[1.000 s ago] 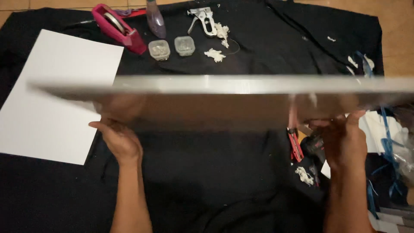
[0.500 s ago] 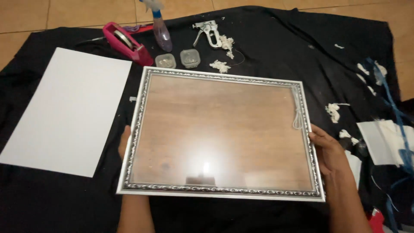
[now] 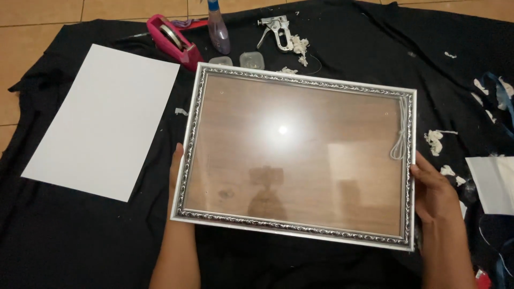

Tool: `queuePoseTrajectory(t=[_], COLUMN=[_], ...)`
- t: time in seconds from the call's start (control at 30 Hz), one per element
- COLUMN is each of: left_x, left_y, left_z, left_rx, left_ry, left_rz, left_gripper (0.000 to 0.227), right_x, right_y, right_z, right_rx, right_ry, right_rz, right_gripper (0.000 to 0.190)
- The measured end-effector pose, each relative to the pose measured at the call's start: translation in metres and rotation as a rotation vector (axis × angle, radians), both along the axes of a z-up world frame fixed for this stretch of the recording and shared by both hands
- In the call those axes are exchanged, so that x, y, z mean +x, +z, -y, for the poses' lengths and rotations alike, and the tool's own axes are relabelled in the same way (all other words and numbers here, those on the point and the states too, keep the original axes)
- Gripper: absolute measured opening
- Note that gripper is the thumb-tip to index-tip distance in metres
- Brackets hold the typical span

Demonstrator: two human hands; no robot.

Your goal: Measuring and attaching a hanging wire to the back of a wooden picture frame by threading it through eyelets.

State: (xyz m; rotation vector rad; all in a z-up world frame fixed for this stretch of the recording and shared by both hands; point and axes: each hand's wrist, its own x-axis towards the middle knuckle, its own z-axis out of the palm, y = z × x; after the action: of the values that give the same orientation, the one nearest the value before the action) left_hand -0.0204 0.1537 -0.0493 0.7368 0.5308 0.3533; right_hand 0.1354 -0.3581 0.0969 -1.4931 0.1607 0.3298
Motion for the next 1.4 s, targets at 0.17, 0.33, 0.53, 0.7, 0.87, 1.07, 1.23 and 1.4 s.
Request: queuePoseTrajectory(t=[0.17,0.33,0.53,0.7,0.87,1.07,1.23,1.4], left_x=[-0.006,-0.016,0.017,0.01,0.004,-0.006,-0.013,-0.007], left_y=[-0.008,-0.001,0.018,0.028,0.038,0.046,0.05,0.03], left_z=[-0.001,0.009,0.029,0.028,0.025,0.021,0.015,-0.011], left_rx=[0.054,-0.027,-0.116,-0.193,-0.27,-0.363,-0.437,0.348], left_ry=[0.012,0.152,0.001,-0.03,-0.059,-0.083,-0.102,-0.1], left_rz=[0.039,0.057,0.174,0.271,0.372,0.493,0.607,0.464], left_gripper=[0.054,0.046,0.045,0.047,0.052,0.061,0.069,0.125], right_x=[-0.003,-0.006,-0.003,0.01,0.005,-0.008,-0.023,0.046], right_y=[0.007,0.008,-0.009,-0.037,-0.025,0.005,0.033,-0.054], right_z=[-0.003,-0.004,-0.002,0.019,0.01,-0.007,-0.001,0.081], right_rx=[0.022,0.043,0.173,0.163,0.156,0.067,-0.298,-0.3], right_ry=[0.02,-0.056,-0.118,-0.114,-0.106,-0.111,-0.011,0.125], right_rz=[0.039,-0.037,0.084,0.078,0.069,0.153,0.112,0.26], right_gripper=[0.063,0.067,0.063,0.061,0.063,0.062,0.044,0.048])
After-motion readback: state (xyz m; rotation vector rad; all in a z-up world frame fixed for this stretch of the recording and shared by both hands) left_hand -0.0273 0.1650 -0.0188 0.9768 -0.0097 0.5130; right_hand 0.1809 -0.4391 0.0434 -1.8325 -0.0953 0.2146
